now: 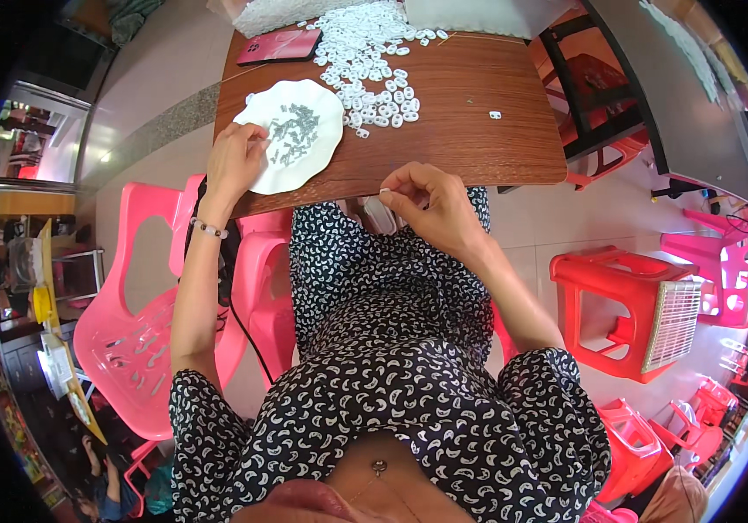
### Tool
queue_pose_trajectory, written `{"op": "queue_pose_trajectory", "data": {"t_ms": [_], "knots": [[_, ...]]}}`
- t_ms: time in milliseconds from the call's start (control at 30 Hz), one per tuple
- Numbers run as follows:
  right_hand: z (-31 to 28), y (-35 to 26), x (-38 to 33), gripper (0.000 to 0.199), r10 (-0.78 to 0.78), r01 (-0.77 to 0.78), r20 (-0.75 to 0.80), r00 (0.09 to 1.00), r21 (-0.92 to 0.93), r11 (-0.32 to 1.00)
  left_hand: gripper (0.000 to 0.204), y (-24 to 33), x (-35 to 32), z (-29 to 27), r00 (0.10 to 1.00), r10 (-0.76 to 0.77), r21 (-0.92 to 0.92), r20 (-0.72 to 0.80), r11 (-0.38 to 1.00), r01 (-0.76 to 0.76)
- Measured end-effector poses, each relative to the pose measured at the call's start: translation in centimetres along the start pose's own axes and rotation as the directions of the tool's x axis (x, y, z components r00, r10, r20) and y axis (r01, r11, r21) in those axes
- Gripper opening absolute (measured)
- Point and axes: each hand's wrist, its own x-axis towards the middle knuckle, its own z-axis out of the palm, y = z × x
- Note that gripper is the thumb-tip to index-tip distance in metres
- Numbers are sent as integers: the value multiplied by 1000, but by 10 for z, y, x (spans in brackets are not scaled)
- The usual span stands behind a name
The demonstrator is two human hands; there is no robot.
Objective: Assembling small white plastic components on a wooden table.
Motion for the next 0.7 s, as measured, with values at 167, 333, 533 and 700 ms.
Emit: {"op": "queue_pose_trajectory", "data": {"t_ms": [167,333,533,700], "knots": [[6,1,1,14,-50,50,-11,999,28,998,12,-2,1,3,999,-28,57,21,998,27],[11,-9,8,13,-51,53,-53,997,49,997,16,16,-12,-8,999,-41,-146,2,989,41],[21,-24,12,15,-195,195,4,981,-43,980,14,90,-54,-12,952,43,-650,303,740,173],[26,-22,7,14,-297,297,-1,955,-51,954,19,106,-65,-14,863,65,-731,500,566,381]]}}
